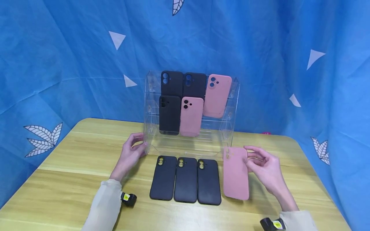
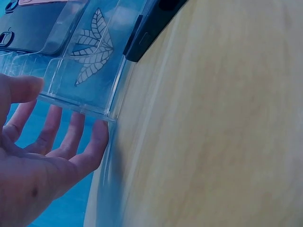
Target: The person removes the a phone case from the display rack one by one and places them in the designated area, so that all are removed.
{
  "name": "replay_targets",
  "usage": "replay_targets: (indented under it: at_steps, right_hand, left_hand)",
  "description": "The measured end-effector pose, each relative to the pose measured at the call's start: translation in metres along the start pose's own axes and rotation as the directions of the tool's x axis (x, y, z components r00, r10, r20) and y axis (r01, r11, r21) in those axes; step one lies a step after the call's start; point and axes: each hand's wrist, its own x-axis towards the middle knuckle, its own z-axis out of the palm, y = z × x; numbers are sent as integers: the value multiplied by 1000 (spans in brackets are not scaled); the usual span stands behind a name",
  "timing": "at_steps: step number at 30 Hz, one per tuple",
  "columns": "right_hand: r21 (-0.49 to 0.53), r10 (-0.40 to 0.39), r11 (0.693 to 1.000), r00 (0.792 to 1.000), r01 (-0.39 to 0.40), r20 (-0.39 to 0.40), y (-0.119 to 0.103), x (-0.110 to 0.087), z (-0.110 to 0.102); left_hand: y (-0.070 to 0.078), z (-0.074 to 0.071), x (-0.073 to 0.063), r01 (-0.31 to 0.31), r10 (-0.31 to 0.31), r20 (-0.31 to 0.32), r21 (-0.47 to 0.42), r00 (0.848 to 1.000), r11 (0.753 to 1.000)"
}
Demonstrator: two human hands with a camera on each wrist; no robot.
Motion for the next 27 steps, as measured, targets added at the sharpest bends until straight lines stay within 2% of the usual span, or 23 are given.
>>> replay_targets:
  at_steps: [7,10,16,20,27]
  right_hand:
    - [-86,41,995,999,-40,7,8,-6,-1]
    - [-159,42,986,999,-41,2,9,-7,0]
    - [-323,47,945,999,-42,6,8,-7,5]
    - [-398,43,917,999,-34,12,9,-6,7]
    - [-431,45,902,999,-30,26,12,-2,11]
  left_hand:
    - [-1,0,0,6,-6,8,-11,1000,1000]
    - [-2,1,0,3,-3,5,-6,1000,1000]
    - [-2,1,0,3,-3,-3,0,1000,1000]
    - [-2,1,1,6,-6,0,-4,1000,1000]
    - [-2,0,1,6,-6,-3,-3,1000,1000]
